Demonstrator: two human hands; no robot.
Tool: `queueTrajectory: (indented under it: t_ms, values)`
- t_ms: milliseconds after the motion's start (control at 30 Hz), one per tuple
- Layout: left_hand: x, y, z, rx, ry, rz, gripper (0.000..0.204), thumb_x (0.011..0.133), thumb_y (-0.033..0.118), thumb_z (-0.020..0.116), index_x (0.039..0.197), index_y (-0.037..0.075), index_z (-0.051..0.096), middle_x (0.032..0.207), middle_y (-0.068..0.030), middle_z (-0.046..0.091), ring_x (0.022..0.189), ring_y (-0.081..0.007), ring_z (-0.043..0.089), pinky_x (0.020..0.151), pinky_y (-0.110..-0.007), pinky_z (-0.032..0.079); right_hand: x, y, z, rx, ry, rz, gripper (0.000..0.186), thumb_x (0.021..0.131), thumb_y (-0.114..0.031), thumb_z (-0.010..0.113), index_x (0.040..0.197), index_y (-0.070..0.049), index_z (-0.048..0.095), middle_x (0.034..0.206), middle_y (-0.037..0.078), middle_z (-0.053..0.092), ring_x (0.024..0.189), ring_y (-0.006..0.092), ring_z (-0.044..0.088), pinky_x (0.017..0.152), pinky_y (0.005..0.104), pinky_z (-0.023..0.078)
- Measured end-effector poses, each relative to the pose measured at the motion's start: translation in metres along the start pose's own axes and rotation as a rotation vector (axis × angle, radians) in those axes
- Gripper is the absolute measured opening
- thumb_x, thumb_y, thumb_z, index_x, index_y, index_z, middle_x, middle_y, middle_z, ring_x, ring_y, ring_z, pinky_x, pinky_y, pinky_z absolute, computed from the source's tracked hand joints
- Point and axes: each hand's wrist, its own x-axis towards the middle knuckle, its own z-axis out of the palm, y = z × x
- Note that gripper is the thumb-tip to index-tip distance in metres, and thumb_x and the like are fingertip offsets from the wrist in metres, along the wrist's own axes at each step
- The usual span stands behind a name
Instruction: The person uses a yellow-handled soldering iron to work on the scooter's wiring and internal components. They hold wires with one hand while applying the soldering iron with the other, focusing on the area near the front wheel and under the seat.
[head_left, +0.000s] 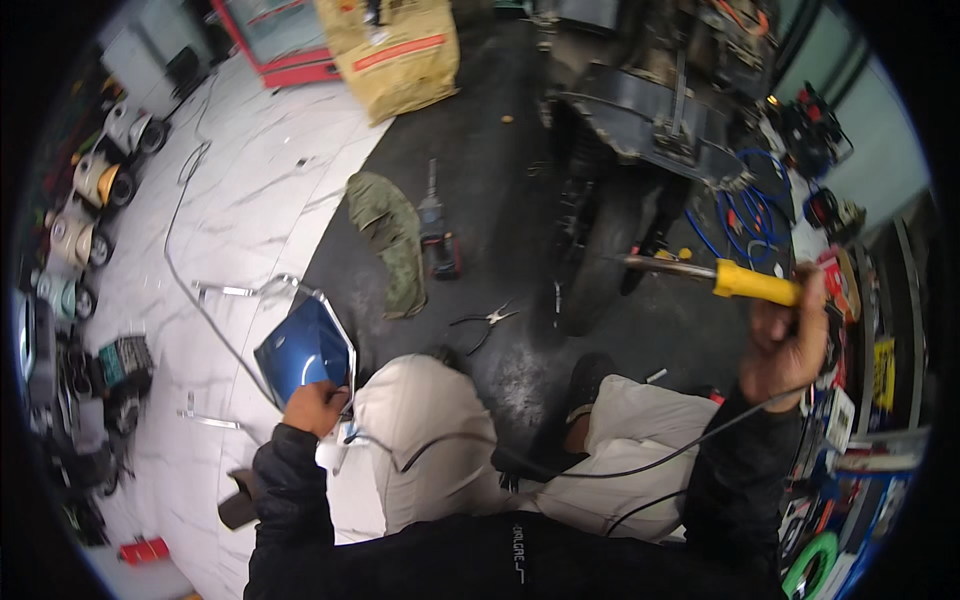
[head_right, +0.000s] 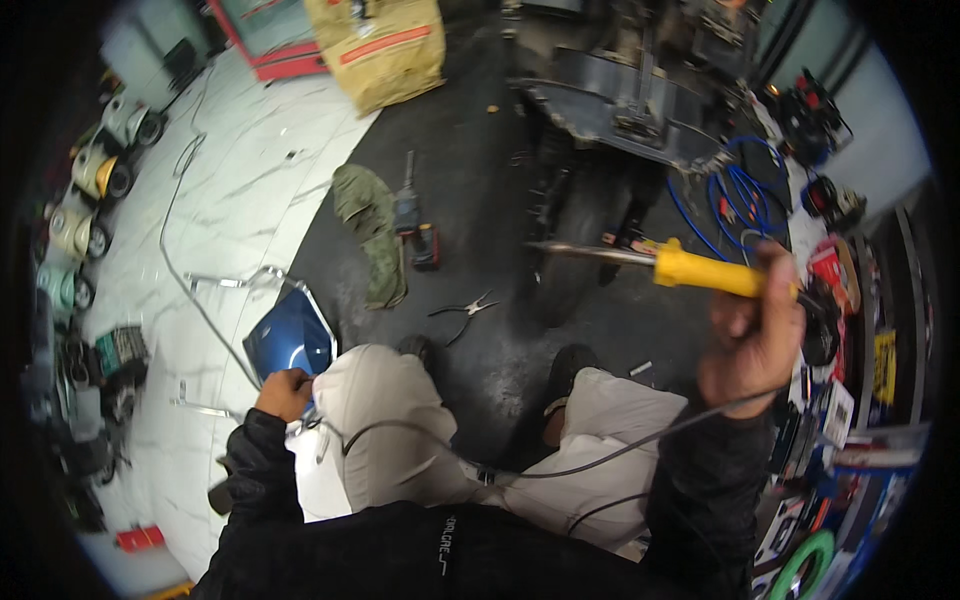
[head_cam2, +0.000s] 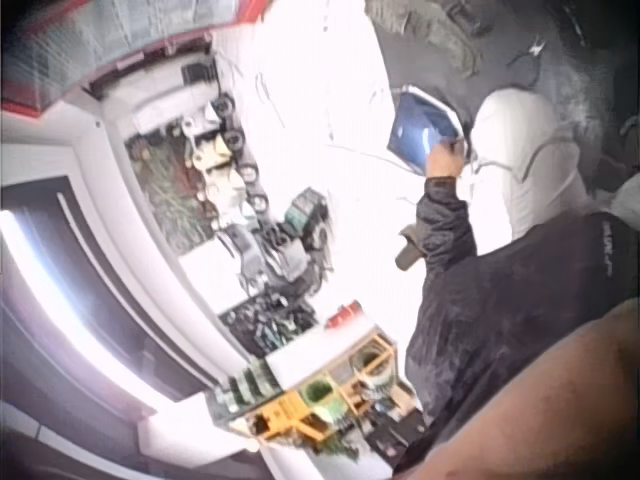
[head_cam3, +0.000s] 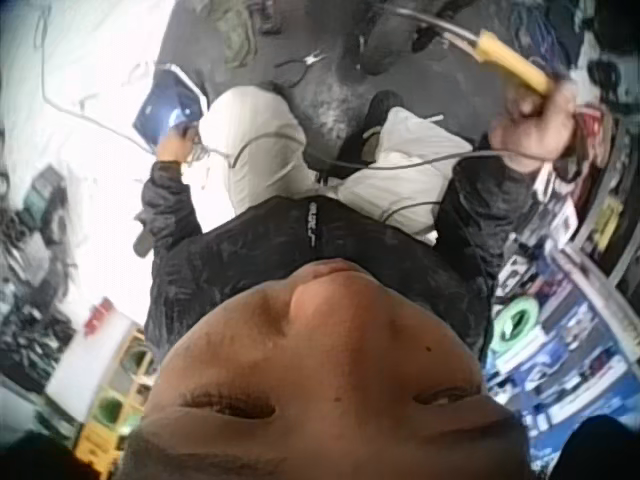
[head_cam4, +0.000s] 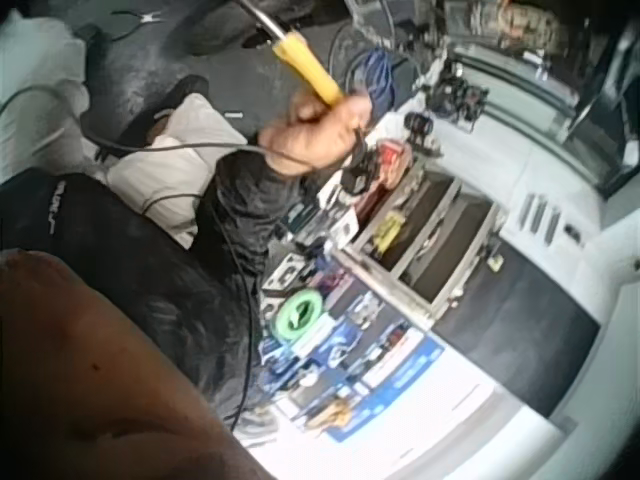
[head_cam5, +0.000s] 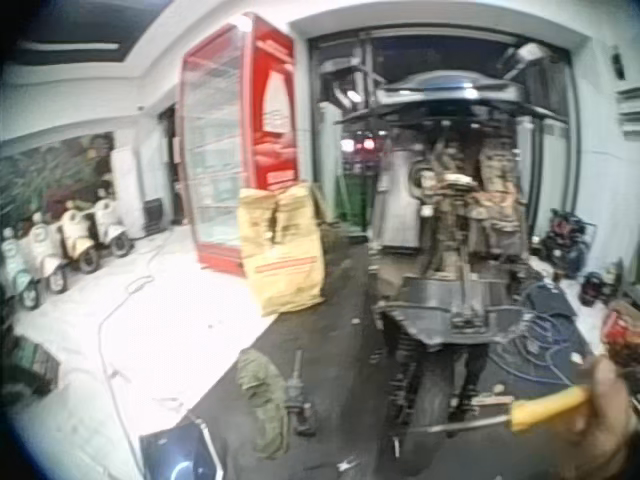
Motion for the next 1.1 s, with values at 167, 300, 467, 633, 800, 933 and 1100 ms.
queueTrajectory:
  t_ms: [167,300,467,633,800,933,1100]
  values:
    - [0.054,0.047,-0.052,-0.07,-0.065,0.075,0.037,0.105,0.031,0.071,0.089,-0.002,0.074,0.069,-0.0184,0.069,0.063,-0.0295,0.068,0.062,-0.043,0.05,0.0,0.001,0.031,0.228,-0.009,0.228,0.05,0.117,-0.042,0.054,0.131,0.005,0.064,0.061,-0.006,0.043,0.05,0.0065,0.037,0.051,0.0244,0.032]
    - [0.085,0.086,-0.068,-0.072,-0.003,0.126,0.033,0.104,0.031,0.073,0.098,-0.002,0.077,0.074,-0.0226,0.07,0.068,-0.0372,0.07,0.066,-0.045,0.052,0.012,0.01,0.03,0.248,0.022,0.22,0.05,0.118,-0.044,0.05,0.125,0.004,0.062,0.062,-0.004,0.045,0.051,0.0078,0.039,0.053,0.0257,0.034]
    - [0.109,0.105,-0.067,-0.129,0.015,0.162,0.032,0.101,0.029,0.076,0.103,-0.002,0.077,0.077,-0.0217,0.072,0.068,-0.0329,0.071,0.067,-0.042,0.053,0.036,0.022,0.004,0.411,0.03,0.156,0.046,0.118,-0.046,0.051,0.117,-0.001,0.063,0.064,-0.005,0.042,0.053,0.0066,0.038,0.054,0.0248,0.034]
    - [0.125,0.135,-0.083,-0.078,-0.037,0.152,0.022,0.097,0.016,0.08,0.106,-0.003,0.074,0.079,-0.0152,0.075,0.072,-0.0205,0.071,0.071,-0.037,0.056,0.054,0.029,-0.022,0.496,0.143,0.191,0.041,0.117,-0.045,0.055,0.115,-0.005,0.064,0.065,-0.006,0.04,0.054,0.0058,0.036,0.053,0.0243,0.032]
    - [0.081,0.225,-0.11,0.114,0.071,0.458,0.037,0.086,0.015,0.085,0.118,0.002,0.071,0.105,-0.0202,0.073,0.089,-0.039,0.073,0.079,-0.045,0.058,0.046,0.027,-0.022,0.346,0.088,0.261,0.048,0.117,-0.041,0.056,0.138,0.002,0.061,0.071,-0.001,0.05,0.06,0.0096,0.041,0.059,0.0271,0.035]
    - [0.003,0.299,-0.059,-0.562,-0.353,1.109,0.02,0.087,0.008,0.087,0.099,0.006,0.071,0.088,-0.0138,0.071,0.083,-0.0361,0.073,0.075,-0.046,0.059,0.023,0.023,-0.007,0.168,-0.017,0.22,0.054,0.117,-0.043,0.053,0.14,0.005,0.061,0.071,-0.001,0.051,0.064,0.0087,0.045,0.064,0.0256,0.041]
    - [-0.034,0.354,0.12,0.37,-0.824,0.928,0.019,0.086,0.014,0.074,0.102,0.008,0.079,0.1,-0.0178,0.08,0.091,-0.0372,0.079,0.075,-0.05,0.063,0.009,0.016,0.014,0.046,-0.107,0.14,0.054,0.117,-0.042,0.052,0.136,0.007,0.065,0.067,-0.001,0.052,0.063,0.0084,0.046,0.065,0.0244,0.038]
